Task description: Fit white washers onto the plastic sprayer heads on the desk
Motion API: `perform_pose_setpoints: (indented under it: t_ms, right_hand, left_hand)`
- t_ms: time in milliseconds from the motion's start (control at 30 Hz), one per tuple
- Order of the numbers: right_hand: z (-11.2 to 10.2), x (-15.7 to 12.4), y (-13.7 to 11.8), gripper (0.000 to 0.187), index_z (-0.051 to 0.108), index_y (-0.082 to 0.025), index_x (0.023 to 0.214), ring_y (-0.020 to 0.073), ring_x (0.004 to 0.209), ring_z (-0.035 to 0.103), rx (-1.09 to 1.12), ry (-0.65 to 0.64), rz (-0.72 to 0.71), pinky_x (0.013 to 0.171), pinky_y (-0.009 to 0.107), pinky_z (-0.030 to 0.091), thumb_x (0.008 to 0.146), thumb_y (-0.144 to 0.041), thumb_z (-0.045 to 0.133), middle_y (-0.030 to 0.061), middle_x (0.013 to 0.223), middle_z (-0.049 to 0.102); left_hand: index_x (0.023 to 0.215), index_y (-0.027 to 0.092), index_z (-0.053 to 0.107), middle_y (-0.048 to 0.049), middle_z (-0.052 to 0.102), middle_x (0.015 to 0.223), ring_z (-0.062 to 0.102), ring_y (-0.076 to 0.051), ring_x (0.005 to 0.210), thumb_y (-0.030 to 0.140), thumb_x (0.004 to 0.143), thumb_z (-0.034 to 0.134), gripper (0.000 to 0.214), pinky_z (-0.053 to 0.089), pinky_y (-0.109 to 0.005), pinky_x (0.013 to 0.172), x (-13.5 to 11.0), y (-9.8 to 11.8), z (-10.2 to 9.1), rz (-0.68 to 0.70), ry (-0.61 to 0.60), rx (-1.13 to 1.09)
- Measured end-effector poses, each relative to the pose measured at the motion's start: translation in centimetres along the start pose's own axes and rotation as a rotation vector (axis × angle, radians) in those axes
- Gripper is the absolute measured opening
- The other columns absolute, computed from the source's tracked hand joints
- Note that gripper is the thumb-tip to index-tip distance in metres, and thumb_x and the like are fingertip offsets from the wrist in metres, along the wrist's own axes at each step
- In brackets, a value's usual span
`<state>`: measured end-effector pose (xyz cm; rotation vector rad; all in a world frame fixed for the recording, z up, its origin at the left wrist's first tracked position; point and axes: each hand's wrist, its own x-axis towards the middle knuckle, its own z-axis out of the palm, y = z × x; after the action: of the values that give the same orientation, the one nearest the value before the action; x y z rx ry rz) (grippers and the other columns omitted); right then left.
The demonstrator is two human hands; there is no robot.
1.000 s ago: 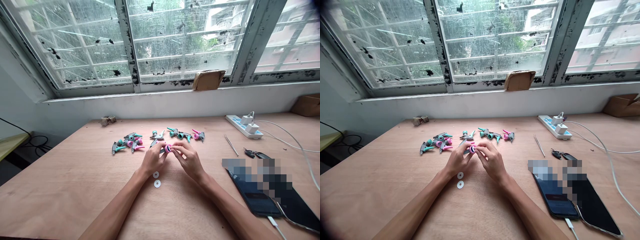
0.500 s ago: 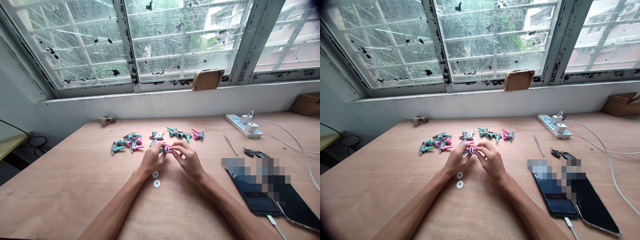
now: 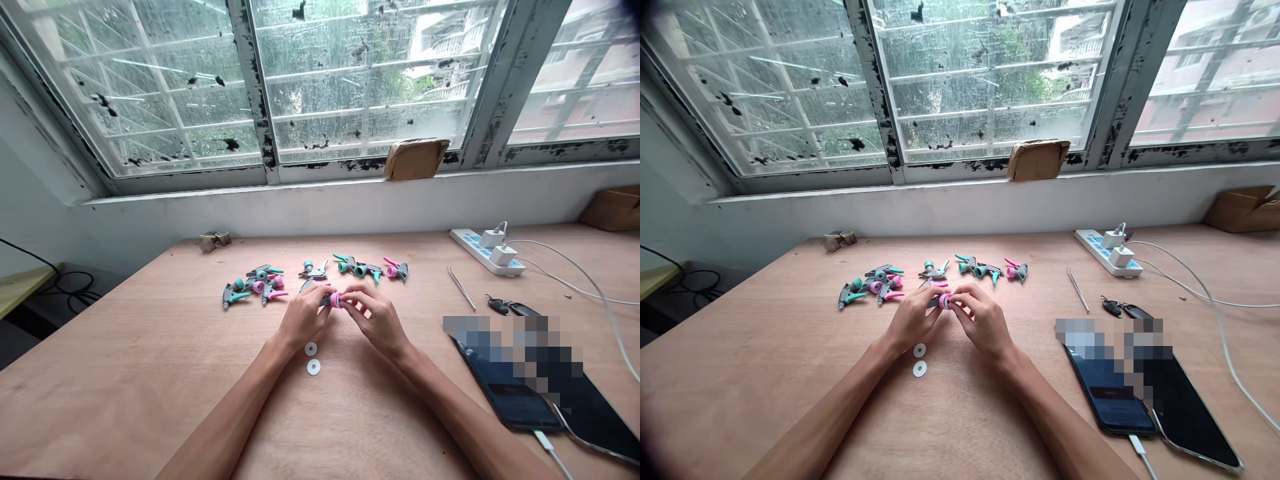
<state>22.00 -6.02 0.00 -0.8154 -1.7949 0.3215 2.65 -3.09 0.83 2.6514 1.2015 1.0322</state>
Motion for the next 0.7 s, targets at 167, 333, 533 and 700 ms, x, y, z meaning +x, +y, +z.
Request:
perform_pose_setpoints:
  t_ms: [167,333,533,700]
  right_hand:
    - [0.12,0.03,-0.1,0.017,0.071,-0.024,0.102,0.015,0.076,0.067,0.013,0.01,0.0,0.055,0.027,0.057,0.099,-0.03,0.055,0.0066,0.102,0.066]
    - [0.17,0.01,-0.08,0.016,0.071,-0.024,0.103,0.0153,0.077,0.066,0.016,0.014,-0.006,0.056,0.027,0.057,0.099,-0.029,0.055,0.0066,0.103,0.065]
    - [0.16,-0.03,-0.11,0.015,0.07,-0.024,0.104,0.014,0.075,0.065,0.019,0.005,-0.001,0.056,0.026,0.056,0.098,-0.027,0.057,0.006,0.103,0.065]
    - [0.13,-0.07,-0.08,0.014,0.07,-0.024,0.104,0.0141,0.076,0.065,0.007,0.009,-0.002,0.057,0.025,0.055,0.098,-0.024,0.058,0.0057,0.104,0.065]
  left_hand:
    - [0.112,0.023,0.062,-0.0068,0.069,0.109,0.067,-0.022,0.1,0.012,0.089,0.059,0.025,0.054,-0.034,0.082,0.09,0.04,-0.23,0.011,-0.006,0.023]
    - [0.113,0.023,0.061,-0.0065,0.069,0.109,0.067,-0.022,0.099,0.012,0.09,0.059,0.026,0.054,-0.033,0.08,0.12,0.16,-0.33,0.015,-0.004,0.033]
    - [0.115,0.024,0.061,-0.0059,0.07,0.11,0.068,-0.022,0.1,0.013,0.089,0.06,0.028,0.054,-0.033,0.081,0.02,0.1,-0.23,0.016,-0.004,0.043]
    - [0.117,0.024,0.06,-0.0058,0.069,0.111,0.067,-0.023,0.101,0.014,0.09,0.06,0.029,0.054,-0.034,0.082,-0.06,0.0,-0.14,0.024,-0.005,0.04]
